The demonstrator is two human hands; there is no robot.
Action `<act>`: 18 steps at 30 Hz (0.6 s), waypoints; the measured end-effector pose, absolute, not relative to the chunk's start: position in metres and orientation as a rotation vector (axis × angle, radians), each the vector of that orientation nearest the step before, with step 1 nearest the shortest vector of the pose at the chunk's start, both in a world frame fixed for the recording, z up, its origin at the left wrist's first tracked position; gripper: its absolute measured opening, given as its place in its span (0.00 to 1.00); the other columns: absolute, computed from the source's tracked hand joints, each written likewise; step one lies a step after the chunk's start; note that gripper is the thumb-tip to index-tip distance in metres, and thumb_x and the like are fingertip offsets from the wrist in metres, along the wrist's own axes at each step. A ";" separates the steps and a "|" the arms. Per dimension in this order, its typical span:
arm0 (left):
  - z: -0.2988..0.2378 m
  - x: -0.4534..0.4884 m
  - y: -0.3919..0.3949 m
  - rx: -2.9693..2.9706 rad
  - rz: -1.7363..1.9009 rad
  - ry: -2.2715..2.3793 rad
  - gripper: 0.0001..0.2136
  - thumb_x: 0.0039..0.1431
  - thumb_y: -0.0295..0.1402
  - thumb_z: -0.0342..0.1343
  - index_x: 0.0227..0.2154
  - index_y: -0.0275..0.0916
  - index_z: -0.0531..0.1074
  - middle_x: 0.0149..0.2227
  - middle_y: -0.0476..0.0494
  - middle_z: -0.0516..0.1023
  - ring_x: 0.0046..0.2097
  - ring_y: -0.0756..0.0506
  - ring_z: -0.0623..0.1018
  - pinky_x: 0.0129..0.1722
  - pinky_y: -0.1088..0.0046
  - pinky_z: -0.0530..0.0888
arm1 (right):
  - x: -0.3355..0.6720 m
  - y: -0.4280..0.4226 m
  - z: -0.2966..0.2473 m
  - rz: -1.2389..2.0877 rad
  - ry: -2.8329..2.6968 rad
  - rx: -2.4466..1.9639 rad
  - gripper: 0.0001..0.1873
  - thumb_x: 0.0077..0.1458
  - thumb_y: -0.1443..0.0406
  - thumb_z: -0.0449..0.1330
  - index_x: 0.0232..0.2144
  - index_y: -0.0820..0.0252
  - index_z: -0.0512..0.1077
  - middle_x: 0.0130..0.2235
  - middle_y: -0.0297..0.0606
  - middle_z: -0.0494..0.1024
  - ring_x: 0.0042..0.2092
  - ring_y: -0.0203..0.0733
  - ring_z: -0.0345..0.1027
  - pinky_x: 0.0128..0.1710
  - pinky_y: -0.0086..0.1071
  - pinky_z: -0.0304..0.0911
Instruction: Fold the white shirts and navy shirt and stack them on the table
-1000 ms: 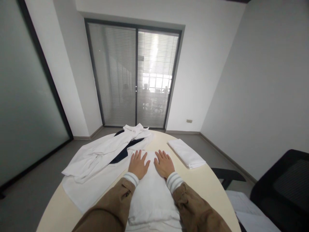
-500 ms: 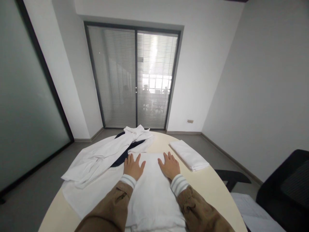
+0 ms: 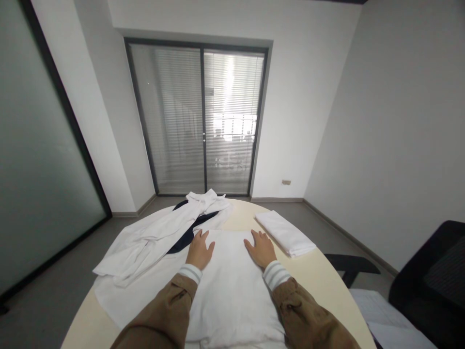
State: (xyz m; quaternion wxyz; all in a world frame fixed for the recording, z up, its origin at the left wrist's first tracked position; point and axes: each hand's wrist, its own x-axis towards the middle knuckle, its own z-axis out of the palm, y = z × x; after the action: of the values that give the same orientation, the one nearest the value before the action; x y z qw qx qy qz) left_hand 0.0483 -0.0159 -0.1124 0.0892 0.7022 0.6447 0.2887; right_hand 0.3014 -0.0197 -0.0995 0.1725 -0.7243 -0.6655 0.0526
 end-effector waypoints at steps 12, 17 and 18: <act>-0.100 0.040 -0.001 1.032 1.544 1.291 0.22 0.56 0.30 0.65 0.53 0.32 0.70 0.52 0.28 0.77 0.58 0.36 0.74 0.60 0.58 0.68 | 0.322 0.001 -0.117 0.502 -1.383 -1.425 0.30 0.51 0.58 0.58 0.56 0.63 0.68 0.58 0.50 0.72 0.58 0.52 0.67 0.60 0.46 0.60; -0.094 0.041 -0.001 0.992 1.615 1.158 0.18 0.62 0.30 0.59 0.55 0.35 0.71 0.55 0.34 0.76 0.59 0.41 0.73 0.61 0.64 0.67 | 0.331 -0.004 -0.103 1.034 -1.174 -1.234 0.25 0.50 0.53 0.63 0.51 0.53 0.72 0.49 0.43 0.80 0.50 0.55 0.74 0.52 0.49 0.69; -0.094 0.040 -0.001 0.976 1.624 1.119 0.18 0.62 0.30 0.59 0.55 0.35 0.70 0.55 0.36 0.77 0.59 0.42 0.73 0.61 0.65 0.67 | 0.332 -0.008 -0.100 1.174 -1.189 -1.169 0.24 0.51 0.52 0.64 0.49 0.53 0.73 0.47 0.43 0.81 0.48 0.56 0.76 0.50 0.49 0.70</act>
State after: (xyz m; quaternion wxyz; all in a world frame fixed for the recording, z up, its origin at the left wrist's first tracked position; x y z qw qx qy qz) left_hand 0.0405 -0.0008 -0.0938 0.4534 0.3955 0.4534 0.6576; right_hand 0.3315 -0.0076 -0.1002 0.5237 -0.4883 -0.4967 0.4906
